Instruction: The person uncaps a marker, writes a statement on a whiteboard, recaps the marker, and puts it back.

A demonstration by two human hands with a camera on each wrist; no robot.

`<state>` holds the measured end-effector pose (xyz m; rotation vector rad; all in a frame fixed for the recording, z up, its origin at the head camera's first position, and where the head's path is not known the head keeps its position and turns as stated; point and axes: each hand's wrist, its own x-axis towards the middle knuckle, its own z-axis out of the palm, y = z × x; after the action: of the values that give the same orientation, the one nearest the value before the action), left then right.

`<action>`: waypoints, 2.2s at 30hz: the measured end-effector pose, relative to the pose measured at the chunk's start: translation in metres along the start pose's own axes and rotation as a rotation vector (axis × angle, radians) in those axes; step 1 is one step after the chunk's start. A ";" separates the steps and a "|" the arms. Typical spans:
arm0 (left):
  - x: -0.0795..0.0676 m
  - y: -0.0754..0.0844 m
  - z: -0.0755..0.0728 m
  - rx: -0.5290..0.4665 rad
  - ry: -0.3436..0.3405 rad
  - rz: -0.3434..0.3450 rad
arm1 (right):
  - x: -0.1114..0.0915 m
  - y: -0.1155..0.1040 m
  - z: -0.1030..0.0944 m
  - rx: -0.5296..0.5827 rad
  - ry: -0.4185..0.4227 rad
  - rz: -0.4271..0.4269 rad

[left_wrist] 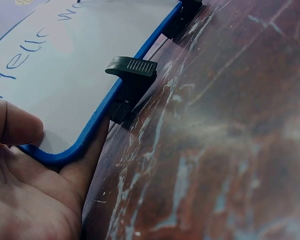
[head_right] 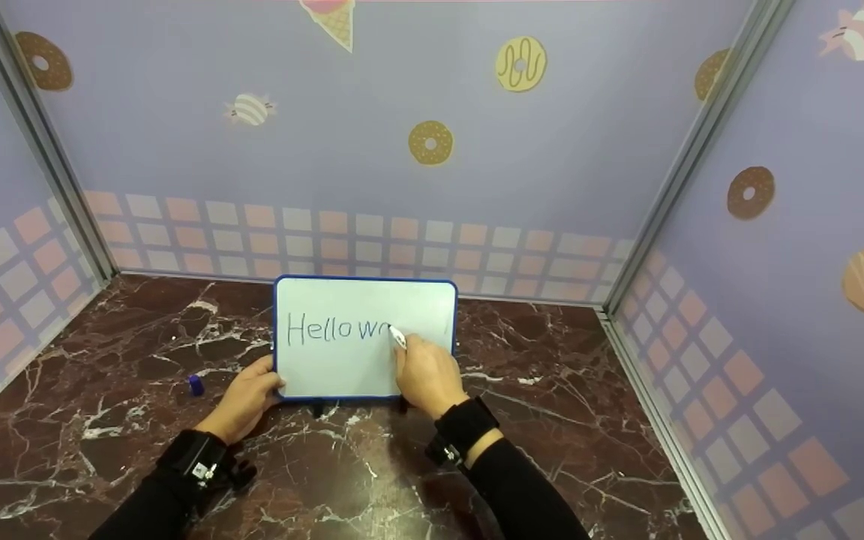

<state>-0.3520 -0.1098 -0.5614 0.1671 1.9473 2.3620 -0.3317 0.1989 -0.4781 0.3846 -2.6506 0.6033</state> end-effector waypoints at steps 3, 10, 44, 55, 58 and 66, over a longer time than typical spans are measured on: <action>0.001 -0.001 0.000 -0.002 0.006 -0.002 | -0.001 0.001 0.000 0.010 -0.003 0.007; 0.000 0.001 0.001 -0.011 0.004 0.005 | -0.002 0.001 0.000 0.015 -0.016 0.028; -0.001 0.002 0.001 -0.010 0.007 0.018 | -0.009 -0.005 0.011 0.012 -0.043 -0.012; -0.001 0.000 0.001 -0.002 0.000 0.002 | -0.006 -0.007 0.010 0.018 -0.042 -0.015; -0.001 0.000 0.001 0.004 0.001 0.002 | -0.006 -0.007 0.010 0.018 -0.031 -0.029; -0.001 0.001 0.001 0.007 0.016 0.004 | -0.005 -0.007 0.010 0.026 -0.039 -0.023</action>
<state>-0.3512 -0.1094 -0.5604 0.1534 1.9646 2.3660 -0.3286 0.1890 -0.4862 0.4382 -2.6743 0.6296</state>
